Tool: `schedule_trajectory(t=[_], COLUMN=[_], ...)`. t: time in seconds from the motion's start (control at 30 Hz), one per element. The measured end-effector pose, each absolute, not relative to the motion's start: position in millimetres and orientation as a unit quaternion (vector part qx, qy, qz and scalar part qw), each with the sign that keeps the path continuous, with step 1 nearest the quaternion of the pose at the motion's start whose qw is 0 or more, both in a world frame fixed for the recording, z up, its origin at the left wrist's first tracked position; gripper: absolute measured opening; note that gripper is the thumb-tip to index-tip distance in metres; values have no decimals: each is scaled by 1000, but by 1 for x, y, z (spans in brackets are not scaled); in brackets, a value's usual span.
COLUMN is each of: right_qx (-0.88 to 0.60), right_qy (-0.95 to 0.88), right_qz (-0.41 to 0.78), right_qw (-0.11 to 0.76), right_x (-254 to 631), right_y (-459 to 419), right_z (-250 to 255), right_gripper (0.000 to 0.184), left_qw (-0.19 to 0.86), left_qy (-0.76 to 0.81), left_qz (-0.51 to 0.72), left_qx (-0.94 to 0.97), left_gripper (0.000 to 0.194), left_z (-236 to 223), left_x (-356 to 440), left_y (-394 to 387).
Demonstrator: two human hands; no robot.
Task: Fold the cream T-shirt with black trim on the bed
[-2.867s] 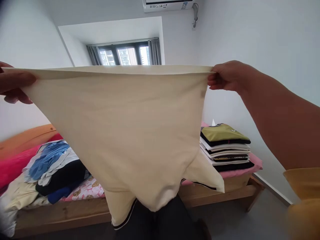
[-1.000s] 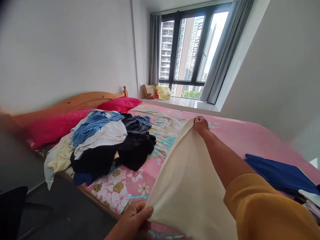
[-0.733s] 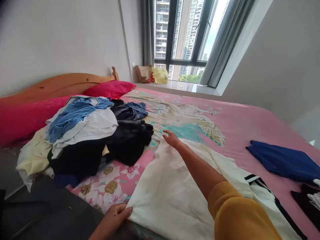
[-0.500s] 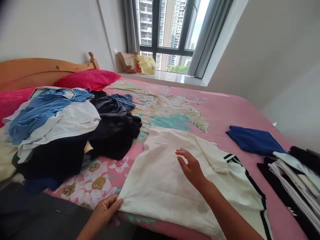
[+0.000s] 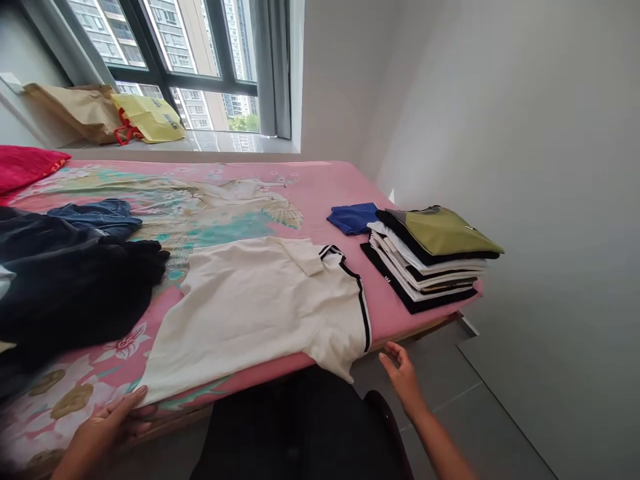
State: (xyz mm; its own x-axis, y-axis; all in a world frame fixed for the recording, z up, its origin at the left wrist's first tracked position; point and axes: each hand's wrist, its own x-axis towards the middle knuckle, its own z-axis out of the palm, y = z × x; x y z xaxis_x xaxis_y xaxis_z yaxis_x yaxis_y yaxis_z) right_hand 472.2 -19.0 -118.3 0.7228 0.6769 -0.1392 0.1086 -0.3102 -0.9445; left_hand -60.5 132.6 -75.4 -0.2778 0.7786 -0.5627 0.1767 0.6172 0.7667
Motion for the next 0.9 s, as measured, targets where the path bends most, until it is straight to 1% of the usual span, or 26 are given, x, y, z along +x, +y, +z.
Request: schedule_trajectory(t=[0.1,0.2,0.3,0.37,0.43,0.53,0.6,0.7,0.8,0.83,0.9], right_qx=[-707,-653,-598,-590,-594,-578,-564,-562,-602,-620,-674], right_qy=[-259,-234,-250,-267,-257,-216,-192,-172,-177,-187,-222], right_qz=[338,432,526,560,562,542,550,580,576,564,480], right_qw=[564,576,550,517,515,570,585,564,524,512,516], right_x=[469,460,450,445,442,441,441,447,462,469,481], right_y=[-7,3,2,-3,-8,-13,-18,-34,-66,-78,-100], right_z=[-120,-116,-114,-116,-117,-110,-96,-70,-52,-49,-44], right_gripper=[53,47,45,43,39,40,40,38,38,39,40], left_qw=[540,550,554,549,547,555,567,611,664,674,678], left_qy=[742,734,724,731,734,725,710,663,606,590,565], left_qz=[281,279,281,278,278,291,313,344,357,360,371], left_qx=[281,285,299,294,293,288,278,262,255,261,289], left_gripper=[34,36,40,41,41,37,35,33,33,34,37], left_z=[-72,-66,-57,-52,-48,-44,-44,-47,-51,-50,-40], left_x=[-64,-63,-59,-56,-52,-49,-47,-46,-42,-39,-33], left_y=[137,137,133,132,130,126,116,86,37,19,-12])
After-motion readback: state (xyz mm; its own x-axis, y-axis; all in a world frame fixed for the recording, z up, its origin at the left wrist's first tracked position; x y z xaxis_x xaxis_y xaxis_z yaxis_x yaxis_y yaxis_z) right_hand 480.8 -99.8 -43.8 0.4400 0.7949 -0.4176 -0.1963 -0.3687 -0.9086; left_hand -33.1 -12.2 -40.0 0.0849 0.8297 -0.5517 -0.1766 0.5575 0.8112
